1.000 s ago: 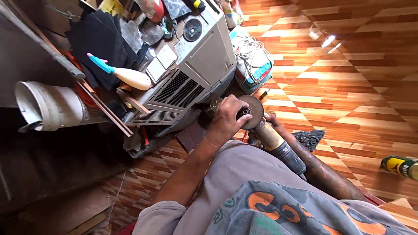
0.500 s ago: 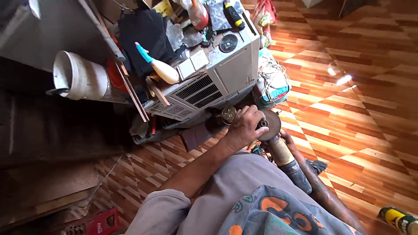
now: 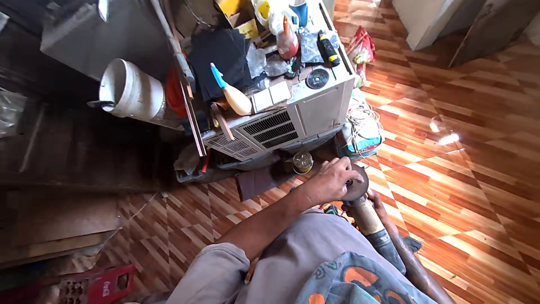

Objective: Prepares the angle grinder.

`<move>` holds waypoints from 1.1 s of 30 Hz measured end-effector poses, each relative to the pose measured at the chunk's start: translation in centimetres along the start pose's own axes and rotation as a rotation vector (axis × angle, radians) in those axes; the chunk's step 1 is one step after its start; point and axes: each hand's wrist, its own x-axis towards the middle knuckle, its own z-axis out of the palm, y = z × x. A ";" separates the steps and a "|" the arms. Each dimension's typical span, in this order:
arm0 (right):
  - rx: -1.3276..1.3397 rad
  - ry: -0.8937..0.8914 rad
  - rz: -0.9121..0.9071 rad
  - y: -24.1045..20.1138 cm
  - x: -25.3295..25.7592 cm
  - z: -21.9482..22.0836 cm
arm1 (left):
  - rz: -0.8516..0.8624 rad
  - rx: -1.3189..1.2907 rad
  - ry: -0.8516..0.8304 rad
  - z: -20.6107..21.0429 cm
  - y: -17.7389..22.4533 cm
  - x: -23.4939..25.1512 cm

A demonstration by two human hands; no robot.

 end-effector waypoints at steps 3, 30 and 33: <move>-0.001 -0.022 0.002 -0.2 0.0 -0.1 | -0.081 -0.019 0.056 -0.4 0.3 0.0; 0.070 -0.060 -0.003 0.3 0.5 1.1 | -0.112 0.066 0.089 -0.4 -1.5 0.1; 0.026 -0.080 0.001 0.4 0.8 0.5 | 0.025 0.044 0.006 -0.8 -1.5 -0.1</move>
